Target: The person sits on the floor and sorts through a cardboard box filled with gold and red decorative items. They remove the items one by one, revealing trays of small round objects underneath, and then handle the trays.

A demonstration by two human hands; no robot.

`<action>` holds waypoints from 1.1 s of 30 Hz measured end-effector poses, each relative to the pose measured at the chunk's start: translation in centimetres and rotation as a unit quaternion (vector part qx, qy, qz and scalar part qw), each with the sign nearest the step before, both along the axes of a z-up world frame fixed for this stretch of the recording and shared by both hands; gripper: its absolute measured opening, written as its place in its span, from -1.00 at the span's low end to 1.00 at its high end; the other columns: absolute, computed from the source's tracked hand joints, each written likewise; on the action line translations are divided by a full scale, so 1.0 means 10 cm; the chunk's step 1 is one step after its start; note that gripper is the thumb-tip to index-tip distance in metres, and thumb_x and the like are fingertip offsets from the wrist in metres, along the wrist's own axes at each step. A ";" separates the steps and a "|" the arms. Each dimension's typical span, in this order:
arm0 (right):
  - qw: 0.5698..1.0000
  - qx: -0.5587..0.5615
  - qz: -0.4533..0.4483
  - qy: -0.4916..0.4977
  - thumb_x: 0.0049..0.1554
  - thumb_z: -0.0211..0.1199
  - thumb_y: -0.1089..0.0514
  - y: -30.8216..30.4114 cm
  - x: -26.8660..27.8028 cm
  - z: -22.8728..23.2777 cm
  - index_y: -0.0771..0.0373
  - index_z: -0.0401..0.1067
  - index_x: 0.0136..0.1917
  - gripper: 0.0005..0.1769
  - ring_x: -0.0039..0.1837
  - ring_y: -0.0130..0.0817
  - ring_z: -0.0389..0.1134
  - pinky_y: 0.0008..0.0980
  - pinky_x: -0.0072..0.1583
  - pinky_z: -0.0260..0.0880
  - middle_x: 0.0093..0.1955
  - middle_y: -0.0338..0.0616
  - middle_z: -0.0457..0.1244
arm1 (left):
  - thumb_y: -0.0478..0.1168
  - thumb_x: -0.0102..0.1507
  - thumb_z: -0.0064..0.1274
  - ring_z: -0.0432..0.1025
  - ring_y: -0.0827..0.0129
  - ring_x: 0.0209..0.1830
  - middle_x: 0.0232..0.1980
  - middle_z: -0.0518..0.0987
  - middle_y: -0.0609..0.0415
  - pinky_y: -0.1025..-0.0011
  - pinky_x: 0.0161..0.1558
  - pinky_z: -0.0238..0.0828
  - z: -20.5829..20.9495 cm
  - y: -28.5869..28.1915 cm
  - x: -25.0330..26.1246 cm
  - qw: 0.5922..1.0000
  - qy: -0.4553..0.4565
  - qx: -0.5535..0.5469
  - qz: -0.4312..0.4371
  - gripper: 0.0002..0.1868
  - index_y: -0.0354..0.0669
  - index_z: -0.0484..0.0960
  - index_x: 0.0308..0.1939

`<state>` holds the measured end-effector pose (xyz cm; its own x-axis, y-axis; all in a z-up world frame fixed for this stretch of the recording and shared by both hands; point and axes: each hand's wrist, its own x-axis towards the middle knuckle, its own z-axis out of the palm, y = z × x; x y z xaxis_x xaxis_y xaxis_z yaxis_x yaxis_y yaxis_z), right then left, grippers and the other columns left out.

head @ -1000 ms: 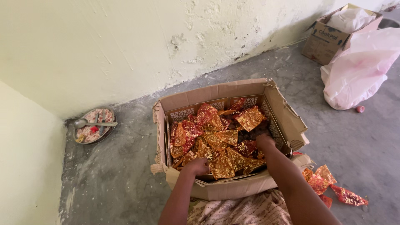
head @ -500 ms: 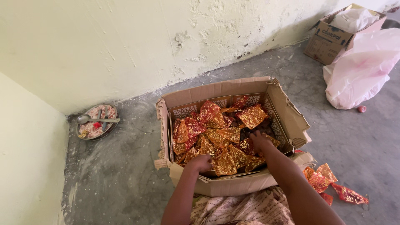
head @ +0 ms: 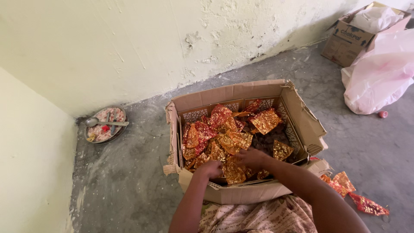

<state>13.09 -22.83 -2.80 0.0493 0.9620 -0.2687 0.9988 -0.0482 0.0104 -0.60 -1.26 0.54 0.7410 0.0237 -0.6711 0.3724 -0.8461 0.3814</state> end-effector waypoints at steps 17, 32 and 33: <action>0.857 -0.001 -0.415 0.306 0.17 0.27 0.31 -0.02 0.54 0.12 0.05 0.58 0.21 -0.63 0.18 -0.18 0.36 -0.24 0.19 0.49 0.30 -0.08 0.27 | 0.00 0.34 0.11 0.46 0.12 0.26 0.28 0.55 -0.08 0.15 0.28 0.38 -0.01 0.02 0.00 0.999 0.008 0.012 0.030 -0.53 -0.02 0.53 0.30; 0.781 -0.159 -0.564 0.218 0.10 0.34 0.18 -0.86 1.14 -0.19 0.09 0.42 0.32 -0.50 0.14 -0.03 0.45 -0.06 0.13 0.53 0.24 0.08 0.38 | 0.01 0.34 0.11 0.44 0.12 0.29 0.31 0.54 -0.06 0.13 0.32 0.30 0.08 -0.01 -0.05 1.000 0.004 0.024 0.011 -0.55 -0.01 0.53 0.28; 0.784 -0.160 -0.561 0.213 0.10 0.35 0.17 -0.87 1.12 -0.21 0.08 0.44 0.31 -0.51 0.15 -0.04 0.45 -0.07 0.14 0.52 0.24 0.07 0.39 | 0.01 0.34 0.11 0.45 0.12 0.29 0.30 0.54 -0.07 0.13 0.31 0.33 0.10 -0.01 -0.04 1.000 0.006 0.023 0.015 -0.55 0.00 0.53 0.28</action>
<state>24.34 -31.52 -4.87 0.6565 0.2564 -0.7094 0.2449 -0.9620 -0.1210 -1.01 -1.35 1.50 0.7321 0.0769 -0.6769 0.4019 -0.8511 0.3379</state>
